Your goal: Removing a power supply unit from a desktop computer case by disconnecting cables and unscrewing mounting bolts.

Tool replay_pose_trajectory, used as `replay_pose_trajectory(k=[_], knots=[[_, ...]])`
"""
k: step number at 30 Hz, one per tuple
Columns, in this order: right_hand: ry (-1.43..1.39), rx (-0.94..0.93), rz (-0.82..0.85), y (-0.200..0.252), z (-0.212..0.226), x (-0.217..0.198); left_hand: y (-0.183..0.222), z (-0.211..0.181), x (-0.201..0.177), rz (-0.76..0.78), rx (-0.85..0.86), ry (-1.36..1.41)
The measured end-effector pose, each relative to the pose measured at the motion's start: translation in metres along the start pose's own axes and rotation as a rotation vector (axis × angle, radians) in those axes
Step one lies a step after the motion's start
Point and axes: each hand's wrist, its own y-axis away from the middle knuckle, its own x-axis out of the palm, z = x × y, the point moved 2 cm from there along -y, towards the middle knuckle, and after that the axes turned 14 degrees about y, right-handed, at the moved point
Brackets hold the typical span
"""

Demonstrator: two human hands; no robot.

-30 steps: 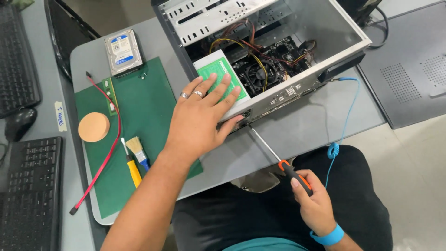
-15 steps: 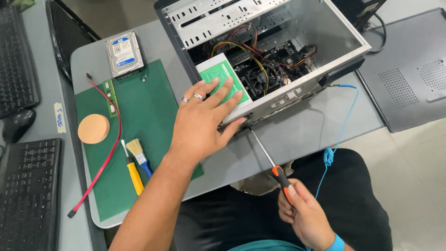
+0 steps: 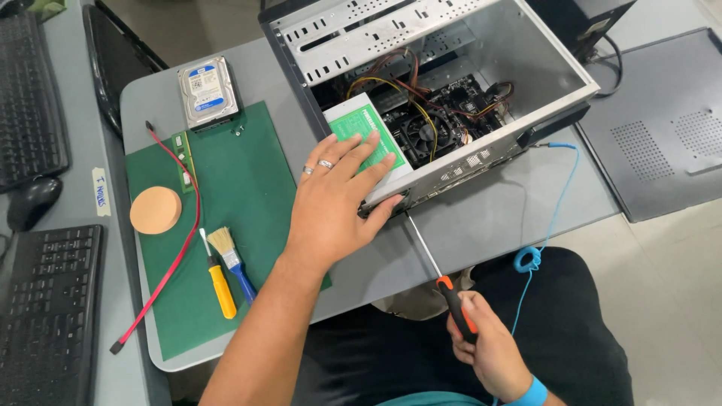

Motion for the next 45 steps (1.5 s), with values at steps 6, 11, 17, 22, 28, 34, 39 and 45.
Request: replay_pose_trajectory(k=[6,11,17,22,28,34,39,45], knots=[[0.227,-0.161,-0.141,0.001,0.001,-0.012,0.009,-0.018,0.006,-0.011,-0.057,0.034],[0.779,-0.435,-0.421,0.002,0.012,-0.018,0.067,-0.063,0.045,-0.514,-0.156,0.49],[0.894,-0.763,-0.37,0.014,0.022,-0.011,0.081,-0.097,0.077,0.827,-1.233,0.854],[0.955,-0.823,-0.394,0.017,0.014,-0.007,0.106,-0.091,0.123,0.046,-1.432,1.406],[0.816,-0.573,-0.214,0.014,0.011,-0.018,0.101,-0.087,0.127,0.104,-1.294,1.21],[0.755,-0.37,-0.07,0.007,0.0,-0.022,0.088,-0.084,0.124,0.238,-1.299,0.958],[0.813,-0.351,-0.061,0.006,0.004,-0.023,0.088,-0.083,0.125,0.239,-1.282,0.889],[0.835,-0.335,-0.056,0.004,0.0,-0.025,0.085,-0.082,0.119,0.255,-1.283,0.912]])
